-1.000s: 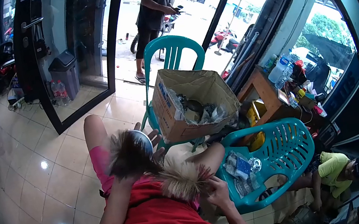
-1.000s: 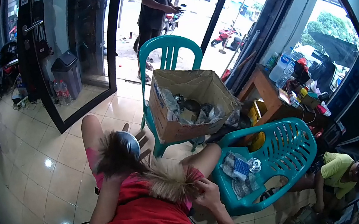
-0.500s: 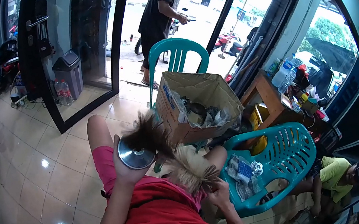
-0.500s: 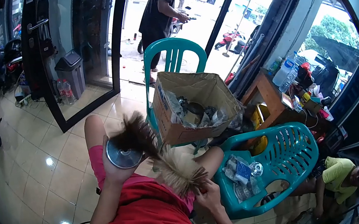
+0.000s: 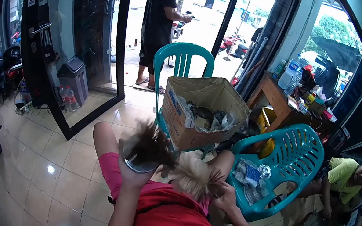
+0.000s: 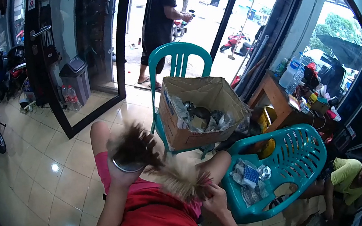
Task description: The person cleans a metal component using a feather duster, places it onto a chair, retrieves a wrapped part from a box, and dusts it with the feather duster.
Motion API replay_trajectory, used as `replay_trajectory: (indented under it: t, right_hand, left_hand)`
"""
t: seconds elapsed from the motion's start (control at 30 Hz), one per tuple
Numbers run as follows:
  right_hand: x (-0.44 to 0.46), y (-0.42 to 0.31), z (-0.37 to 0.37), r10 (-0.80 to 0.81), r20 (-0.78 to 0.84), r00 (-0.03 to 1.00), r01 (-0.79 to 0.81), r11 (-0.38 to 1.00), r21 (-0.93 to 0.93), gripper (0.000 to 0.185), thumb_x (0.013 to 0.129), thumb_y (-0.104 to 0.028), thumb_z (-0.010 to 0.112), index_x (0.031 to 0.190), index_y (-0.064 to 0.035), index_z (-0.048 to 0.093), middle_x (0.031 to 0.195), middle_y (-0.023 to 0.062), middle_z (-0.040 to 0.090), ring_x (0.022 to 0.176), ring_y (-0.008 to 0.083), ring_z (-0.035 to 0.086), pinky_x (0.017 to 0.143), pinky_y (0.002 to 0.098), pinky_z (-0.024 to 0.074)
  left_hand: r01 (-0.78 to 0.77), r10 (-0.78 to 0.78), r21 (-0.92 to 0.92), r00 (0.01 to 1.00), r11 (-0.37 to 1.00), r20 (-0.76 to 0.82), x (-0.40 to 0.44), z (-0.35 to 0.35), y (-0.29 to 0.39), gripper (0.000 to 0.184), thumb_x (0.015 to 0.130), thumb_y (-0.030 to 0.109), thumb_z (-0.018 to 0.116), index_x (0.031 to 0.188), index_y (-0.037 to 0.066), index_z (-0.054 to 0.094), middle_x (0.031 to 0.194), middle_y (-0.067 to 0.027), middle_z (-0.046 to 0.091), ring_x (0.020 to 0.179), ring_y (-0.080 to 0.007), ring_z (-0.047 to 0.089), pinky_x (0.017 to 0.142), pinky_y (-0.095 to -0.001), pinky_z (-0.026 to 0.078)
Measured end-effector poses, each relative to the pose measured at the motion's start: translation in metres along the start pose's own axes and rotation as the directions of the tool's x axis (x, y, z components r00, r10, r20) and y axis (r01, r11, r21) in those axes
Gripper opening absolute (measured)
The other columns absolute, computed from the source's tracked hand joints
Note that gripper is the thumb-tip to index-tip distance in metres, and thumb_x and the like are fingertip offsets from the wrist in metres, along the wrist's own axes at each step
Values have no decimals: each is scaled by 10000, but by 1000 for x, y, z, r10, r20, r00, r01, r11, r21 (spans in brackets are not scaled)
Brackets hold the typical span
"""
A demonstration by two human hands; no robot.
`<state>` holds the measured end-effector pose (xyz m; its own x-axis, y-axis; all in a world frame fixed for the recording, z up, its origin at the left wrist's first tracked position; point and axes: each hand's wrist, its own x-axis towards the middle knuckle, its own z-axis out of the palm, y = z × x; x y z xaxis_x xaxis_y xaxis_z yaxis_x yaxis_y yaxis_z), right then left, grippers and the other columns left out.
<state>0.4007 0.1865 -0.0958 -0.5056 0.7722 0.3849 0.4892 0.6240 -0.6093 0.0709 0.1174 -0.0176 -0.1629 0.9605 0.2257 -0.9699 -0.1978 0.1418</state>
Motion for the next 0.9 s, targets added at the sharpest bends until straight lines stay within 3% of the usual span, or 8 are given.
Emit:
replay_trajectory:
  t: [0.1,0.17,0.23,0.4,0.47,0.7,0.8,0.9]
  right_hand:
    - [4,-18,-7,-29,-19,999,30,998,49,241,729,-108,760,960,-51,722,858,159,675,730,332,677,624,371,531]
    - [5,-18,-12,-167,4,986,167,985,47,206,746,-84,742,946,-39,723,874,161,684,751,329,688,632,373,532]
    - [-2,-5,-8,-55,43,998,56,998,-22,204,744,-88,744,941,-39,721,875,158,685,754,326,690,632,367,532]
    - [5,-7,-4,-36,-41,999,36,999,21,194,727,-112,748,898,-34,701,812,132,660,700,322,667,605,361,518]
    - [4,-20,-8,-92,-10,996,92,996,11,166,729,-89,741,874,-22,695,788,133,653,694,323,664,606,361,519]
    - [2,0,5,-48,-68,997,53,996,73,203,721,-110,733,909,-38,711,847,142,678,728,343,677,634,376,533]
    - [0,-11,-5,-72,1,997,72,997,9,201,725,-79,719,914,-14,710,875,165,688,753,355,685,644,379,538]
    - [6,-10,3,-54,-67,996,56,998,35,168,723,-76,719,869,4,692,800,187,651,678,341,644,596,375,497]
  left_hand:
    - [-21,22,-47,999,999,26,-6,7,5,820,936,663,433,1552,139,300,1542,-236,337,1436,-395,315,1168,-575,256]
    - [-42,57,393,998,918,-28,3,8,-6,820,934,688,399,1559,170,285,1550,-240,308,1456,-390,277,1168,-587,254]
    - [26,-23,-12,978,1000,205,6,-6,1,763,962,663,358,1554,187,292,1551,-240,295,1462,-382,265,1161,-608,264]
    - [6,1,-257,1000,966,26,-4,9,9,717,987,620,346,1543,168,318,1539,-258,321,1436,-427,305,1157,-615,270]
    - [11,-8,-26,992,1000,127,4,-1,4,784,952,664,393,1553,169,299,1540,-263,315,1433,-430,307,1178,-591,244]
    - [10,9,-291,998,957,64,-2,-6,12,767,956,656,402,1530,151,346,1526,-263,344,1435,-429,300,1172,-593,236]
    - [68,-48,-86,976,994,214,-1,12,12,794,940,690,412,1551,197,295,1571,-249,260,1451,-424,278,1178,-599,218]
    - [-7,11,-58,997,998,74,2,-4,7,788,950,673,398,1528,142,339,1544,-239,330,1444,-394,308,1179,-587,227]
